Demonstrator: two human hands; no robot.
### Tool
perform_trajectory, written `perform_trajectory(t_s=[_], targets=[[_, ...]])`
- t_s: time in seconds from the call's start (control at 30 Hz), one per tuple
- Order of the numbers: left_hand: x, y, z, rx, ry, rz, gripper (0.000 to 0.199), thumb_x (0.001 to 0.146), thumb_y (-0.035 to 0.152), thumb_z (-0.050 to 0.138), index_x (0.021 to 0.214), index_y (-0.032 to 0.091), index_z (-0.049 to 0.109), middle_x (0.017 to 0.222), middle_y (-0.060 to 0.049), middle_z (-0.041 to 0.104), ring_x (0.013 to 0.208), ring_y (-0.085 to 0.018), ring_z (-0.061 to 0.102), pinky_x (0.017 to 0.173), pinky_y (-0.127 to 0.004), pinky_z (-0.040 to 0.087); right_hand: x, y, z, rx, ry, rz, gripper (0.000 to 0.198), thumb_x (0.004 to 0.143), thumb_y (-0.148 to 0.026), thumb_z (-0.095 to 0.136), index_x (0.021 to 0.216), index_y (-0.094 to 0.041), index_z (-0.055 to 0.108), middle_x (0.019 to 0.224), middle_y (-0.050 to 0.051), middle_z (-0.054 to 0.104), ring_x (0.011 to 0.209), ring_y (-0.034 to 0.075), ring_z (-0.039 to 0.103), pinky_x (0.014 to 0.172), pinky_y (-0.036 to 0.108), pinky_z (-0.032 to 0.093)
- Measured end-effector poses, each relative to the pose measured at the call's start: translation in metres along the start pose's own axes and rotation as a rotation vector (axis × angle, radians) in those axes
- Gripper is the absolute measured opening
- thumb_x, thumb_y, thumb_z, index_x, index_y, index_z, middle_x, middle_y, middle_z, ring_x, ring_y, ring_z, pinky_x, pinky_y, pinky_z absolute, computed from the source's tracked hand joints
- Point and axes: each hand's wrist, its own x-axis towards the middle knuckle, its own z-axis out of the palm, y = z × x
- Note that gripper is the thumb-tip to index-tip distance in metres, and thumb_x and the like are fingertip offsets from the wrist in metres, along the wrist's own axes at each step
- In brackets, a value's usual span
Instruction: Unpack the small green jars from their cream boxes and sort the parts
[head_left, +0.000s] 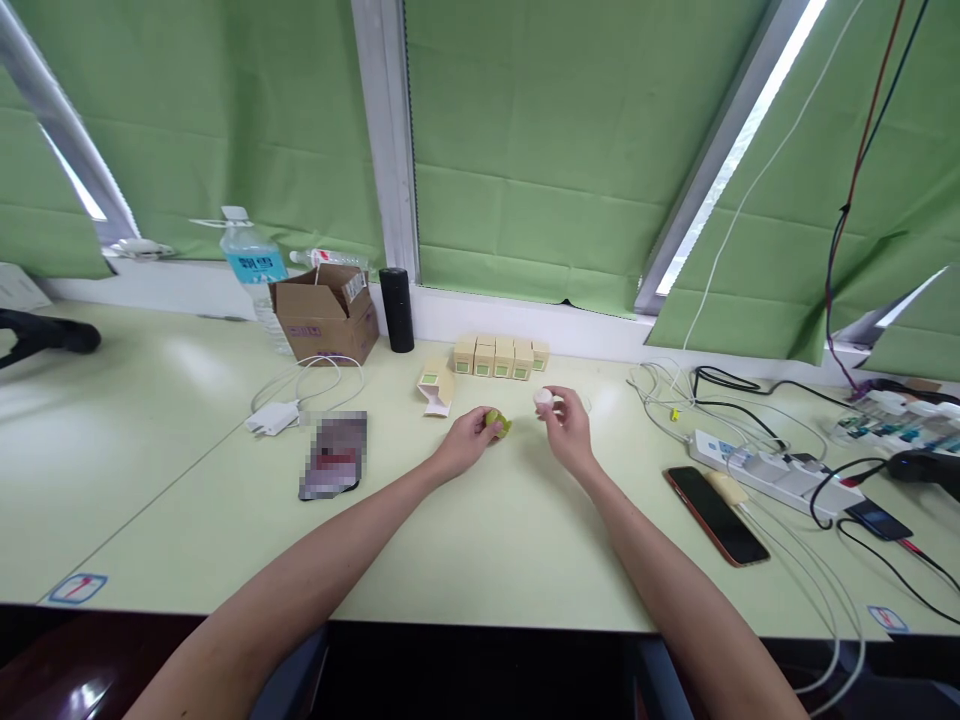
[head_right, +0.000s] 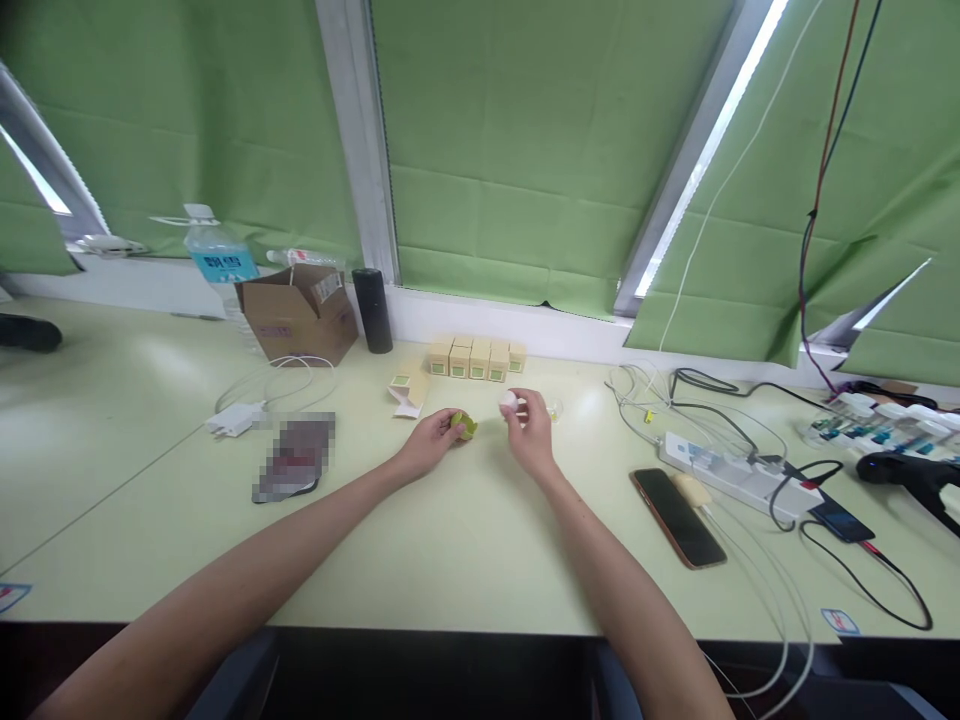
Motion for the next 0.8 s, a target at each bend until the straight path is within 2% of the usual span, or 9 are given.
perform_trajectory(t_s=[0.07,0.13,0.2,0.37,0.57,0.7,0.8], targets=[[0.004,-0.005,-0.001,-0.062,0.017,-0.009,0.045,0.077,0.050,0.082,0.104,0.017,0.066,0.104,-0.008,0.072,0.096,-0.019,0.069,0.095,-0.040,0.058,0.015,0.013,-0.011,-0.246,-0.019,-0.047,0.023,0.096,-0.034,0.057,0.114,-0.021,0.062,0.117,0.012,0.066,0.092,0.023,0.067,0.081,0.042,0.058],[0.005,-0.008,-0.002,-0.084,0.023,-0.015,0.048,0.073,0.047,0.085,0.106,0.017,0.067,0.108,-0.009,0.071,0.098,-0.019,0.070,0.096,-0.040,0.058,0.027,0.024,-0.018,-0.544,-0.100,-0.103,0.020,0.093,-0.026,0.058,0.110,-0.022,0.067,0.112,0.011,0.070,0.098,0.027,0.064,0.088,0.047,0.054],[0.006,-0.008,-0.002,-0.072,0.028,-0.019,0.049,0.071,0.045,0.087,0.107,0.017,0.067,0.108,-0.009,0.072,0.099,-0.019,0.070,0.096,-0.040,0.058,0.035,0.034,-0.019,-0.663,-0.146,-0.134,0.019,0.089,-0.018,0.059,0.104,-0.022,0.071,0.109,0.012,0.072,0.105,0.031,0.061,0.095,0.052,0.048],[0.005,-0.009,-0.003,-0.040,0.028,-0.018,0.049,0.072,0.042,0.086,0.109,0.017,0.067,0.107,-0.009,0.072,0.099,-0.020,0.070,0.095,-0.040,0.059,0.035,0.047,-0.007,-0.749,-0.202,-0.171,0.022,0.082,-0.011,0.059,0.094,-0.022,0.074,0.102,0.013,0.073,0.110,0.033,0.057,0.105,0.056,0.036],[0.007,-0.013,-0.004,-0.045,0.021,-0.018,0.047,0.073,0.041,0.086,0.108,0.017,0.066,0.109,-0.009,0.073,0.100,-0.020,0.071,0.094,-0.038,0.059,0.029,0.050,-0.003,-0.797,-0.180,-0.179,0.037,0.081,-0.011,0.059,0.116,-0.017,0.069,0.115,0.016,0.070,0.117,0.034,0.054,0.108,0.055,0.032],[0.009,-0.013,-0.005,-0.044,0.016,-0.009,0.048,0.072,0.043,0.086,0.109,0.017,0.066,0.108,-0.009,0.073,0.099,-0.019,0.070,0.094,-0.038,0.058,0.024,0.037,-0.007,-0.771,-0.130,-0.202,0.043,0.080,-0.008,0.058,0.121,-0.018,0.065,0.122,0.015,0.068,0.118,0.034,0.054,0.106,0.054,0.035],[0.009,-0.012,-0.007,-0.066,0.011,0.004,0.050,0.072,0.044,0.086,0.110,0.017,0.067,0.111,-0.010,0.073,0.101,-0.020,0.070,0.095,-0.038,0.058,0.008,0.014,-0.002,-0.628,-0.097,-0.207,0.033,0.082,-0.009,0.058,0.112,-0.020,0.067,0.109,0.013,0.070,0.107,0.032,0.058,0.096,0.051,0.043]])
